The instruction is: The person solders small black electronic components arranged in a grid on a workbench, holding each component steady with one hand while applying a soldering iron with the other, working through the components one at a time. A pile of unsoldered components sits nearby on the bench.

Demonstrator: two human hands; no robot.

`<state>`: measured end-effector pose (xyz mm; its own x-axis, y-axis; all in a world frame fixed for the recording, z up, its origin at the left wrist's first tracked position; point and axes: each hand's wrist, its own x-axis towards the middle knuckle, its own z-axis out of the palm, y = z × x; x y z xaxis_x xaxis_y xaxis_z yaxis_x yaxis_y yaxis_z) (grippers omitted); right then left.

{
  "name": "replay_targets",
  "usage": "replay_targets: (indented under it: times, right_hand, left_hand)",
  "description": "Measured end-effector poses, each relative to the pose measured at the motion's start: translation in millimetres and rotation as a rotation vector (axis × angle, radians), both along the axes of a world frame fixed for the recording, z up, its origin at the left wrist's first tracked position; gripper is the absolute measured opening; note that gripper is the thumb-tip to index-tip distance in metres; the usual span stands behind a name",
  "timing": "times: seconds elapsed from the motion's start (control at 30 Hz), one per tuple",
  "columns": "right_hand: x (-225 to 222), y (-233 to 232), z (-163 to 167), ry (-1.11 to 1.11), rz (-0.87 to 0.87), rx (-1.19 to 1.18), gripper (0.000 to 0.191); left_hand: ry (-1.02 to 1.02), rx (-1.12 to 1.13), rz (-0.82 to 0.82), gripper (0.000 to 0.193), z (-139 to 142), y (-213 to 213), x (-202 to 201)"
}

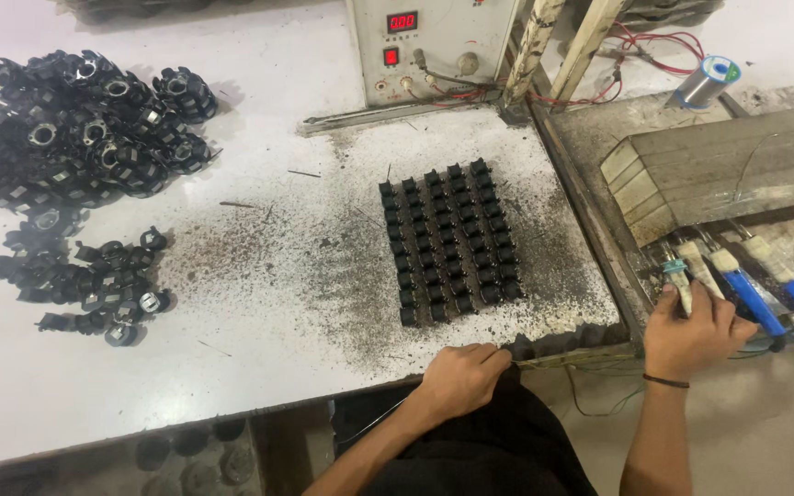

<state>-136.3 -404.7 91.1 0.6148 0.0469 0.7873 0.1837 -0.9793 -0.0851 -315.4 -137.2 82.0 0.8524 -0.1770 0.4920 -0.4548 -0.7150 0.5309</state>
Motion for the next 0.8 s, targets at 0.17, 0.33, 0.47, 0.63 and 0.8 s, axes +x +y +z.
replay_targets:
  times: [0.17,0.33,0.47,0.63,0.8]
  right_hand:
    - [0.2,0.3,1.3,0.020,0.018,0.064,0.026]
    - [-1.1,2.4,10.1,0.016,0.004,0.068,0.026]
    - [3.6,1.4,10.9,-0.001,-0.012,0.076,0.027]
    - [-2.6,-10.8,-5.8,-0.013,0.069,0.120,0.023]
    - [-42.3,-62.0,-23.3,0.086,0.059,0.134,0.023]
  left_hand:
    - [-0.034,-0.002,0.000,0.009,-0.4,-0.7,1.9]
    - [-0.007,-0.017,-0.028,0.009,7.0,-0.6,4.8]
    - [-0.010,-0.028,-0.042,0.010,12.2,0.6,8.9]
    - [0.056,-0.059,-0.072,0.010,12.0,4.2,11.4]
    - [0.074,-0.110,-0.081,0.007,14.2,7.4,11.3]
